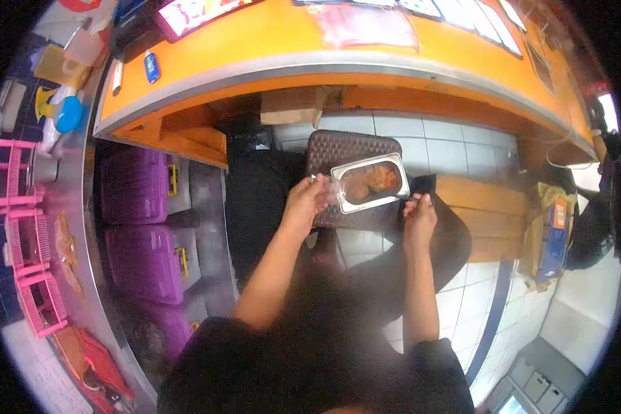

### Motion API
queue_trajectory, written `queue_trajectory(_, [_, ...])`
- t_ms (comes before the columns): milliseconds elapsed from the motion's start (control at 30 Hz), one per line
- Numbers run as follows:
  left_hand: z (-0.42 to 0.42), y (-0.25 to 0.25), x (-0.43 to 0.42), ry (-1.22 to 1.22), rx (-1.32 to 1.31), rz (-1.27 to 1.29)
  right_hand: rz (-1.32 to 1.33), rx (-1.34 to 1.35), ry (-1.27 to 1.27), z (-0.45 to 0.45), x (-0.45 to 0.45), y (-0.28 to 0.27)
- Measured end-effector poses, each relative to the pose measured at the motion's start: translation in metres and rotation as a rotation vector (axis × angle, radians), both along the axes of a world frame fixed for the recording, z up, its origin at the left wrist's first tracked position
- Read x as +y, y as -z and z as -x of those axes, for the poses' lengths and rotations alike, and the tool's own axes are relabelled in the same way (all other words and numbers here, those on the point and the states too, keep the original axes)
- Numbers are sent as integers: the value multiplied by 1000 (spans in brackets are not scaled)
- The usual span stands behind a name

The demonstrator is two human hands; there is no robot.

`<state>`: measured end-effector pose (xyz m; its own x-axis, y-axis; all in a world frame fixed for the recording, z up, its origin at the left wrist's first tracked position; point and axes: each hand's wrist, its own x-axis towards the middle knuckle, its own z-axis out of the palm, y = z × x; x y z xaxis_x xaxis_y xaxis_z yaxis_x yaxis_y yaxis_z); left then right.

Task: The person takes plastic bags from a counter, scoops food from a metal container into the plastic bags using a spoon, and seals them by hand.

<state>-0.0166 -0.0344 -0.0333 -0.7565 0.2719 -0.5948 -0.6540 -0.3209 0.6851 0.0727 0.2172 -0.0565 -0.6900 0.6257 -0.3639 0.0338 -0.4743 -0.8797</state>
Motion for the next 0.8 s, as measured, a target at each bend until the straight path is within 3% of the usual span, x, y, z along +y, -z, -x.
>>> queue_trajectory(533, [-11, 2, 40, -132, 245, 360, 174, 70, 155, -6, -1, -16])
queue_trajectory(800, [-11, 5, 66, -148, 166, 202, 154, 64, 94, -3, 0, -25])
